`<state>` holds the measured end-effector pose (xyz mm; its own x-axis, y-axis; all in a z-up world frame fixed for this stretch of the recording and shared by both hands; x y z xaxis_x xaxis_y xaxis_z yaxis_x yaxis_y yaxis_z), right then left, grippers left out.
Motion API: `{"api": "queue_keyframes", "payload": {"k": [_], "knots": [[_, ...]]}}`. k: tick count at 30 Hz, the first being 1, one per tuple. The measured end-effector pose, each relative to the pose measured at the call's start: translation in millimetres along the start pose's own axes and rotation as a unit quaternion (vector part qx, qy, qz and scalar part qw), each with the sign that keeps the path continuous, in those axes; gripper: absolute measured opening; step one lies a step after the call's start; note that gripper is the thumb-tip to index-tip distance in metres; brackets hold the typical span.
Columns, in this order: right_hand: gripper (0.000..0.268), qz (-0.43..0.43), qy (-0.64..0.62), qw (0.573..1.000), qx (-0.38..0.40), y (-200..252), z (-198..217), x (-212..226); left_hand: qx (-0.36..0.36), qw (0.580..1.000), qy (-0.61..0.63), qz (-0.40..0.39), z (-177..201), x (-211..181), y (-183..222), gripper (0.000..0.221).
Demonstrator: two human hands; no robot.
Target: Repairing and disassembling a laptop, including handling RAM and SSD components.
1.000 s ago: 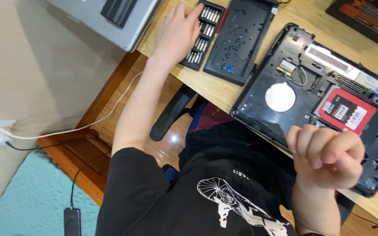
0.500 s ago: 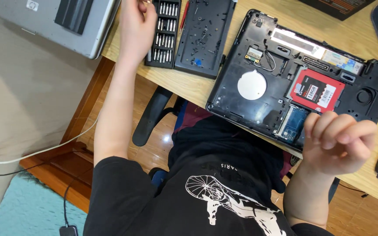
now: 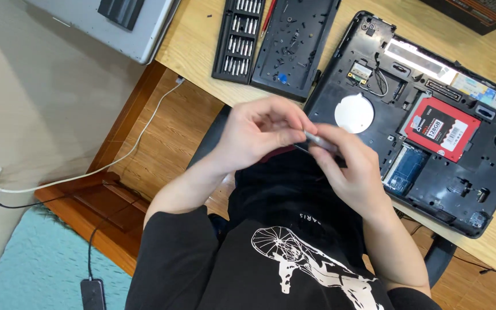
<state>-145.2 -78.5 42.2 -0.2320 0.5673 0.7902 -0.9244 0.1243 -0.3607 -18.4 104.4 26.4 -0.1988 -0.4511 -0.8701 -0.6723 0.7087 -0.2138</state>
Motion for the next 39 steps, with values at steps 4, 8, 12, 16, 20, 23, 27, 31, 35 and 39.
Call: {"api": "queue_keyframes", "payload": {"k": [4, 8, 12, 16, 20, 23, 27, 31, 35, 39], "knots": [[0.021, -0.042, 0.038, 0.998, 0.031, 9, 4, -23, -0.066, 0.993, -0.087, -0.037, 30, 1, -9, 0.004], [0.019, -0.088, 0.05, 0.995, -0.024, 24, 23, -46, -0.181, 0.966, -0.157, -0.099, 81, -9, -26, 0.01], [0.019, -0.133, 0.019, 0.99, -0.051, 24, 25, -47, -0.222, 0.949, -0.209, -0.083, 98, 0, -30, 0.015], [0.018, -0.127, 0.03, 0.991, -0.039, 25, 22, -46, -0.241, 0.936, -0.248, -0.071, 105, 7, -28, 0.013], [0.018, -0.121, 0.031, 0.991, -0.038, 23, 22, -44, -0.229, 0.927, -0.288, -0.073, 100, 3, -31, 0.011], [0.017, -0.116, 0.039, 0.992, -0.037, 21, 22, -39, -0.21, 0.936, -0.27, -0.082, 98, -2, -34, 0.011], [0.017, -0.113, 0.052, 0.992, -0.038, 19, 22, -38, -0.212, 0.935, -0.269, -0.093, 110, -7, -31, 0.013], [0.016, -0.097, 0.083, 0.991, -0.033, 19, 22, -38, -0.227, 0.861, -0.444, -0.101, 118, -17, -26, 0.016], [0.016, -0.084, 0.105, 0.991, -0.028, 18, 21, -37, -0.238, 0.827, -0.506, -0.056, 128, -15, -35, 0.017], [0.016, -0.087, 0.111, 0.99, -0.027, 18, 20, -36, -0.221, 0.836, -0.495, -0.085, 150, -4, -69, 0.017]]}}
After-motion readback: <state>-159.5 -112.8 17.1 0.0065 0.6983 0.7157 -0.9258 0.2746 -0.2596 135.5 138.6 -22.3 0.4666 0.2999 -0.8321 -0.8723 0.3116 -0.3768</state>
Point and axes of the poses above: each hand's wrist, its own y-axis away from the middle knuckle, its own z-axis out of the back of the hand, x = y × z, the point moved 1 cm from there along -y, towards the middle knuckle, and after that the axes turned 2 degrees about -x, right-handed, at the moved point
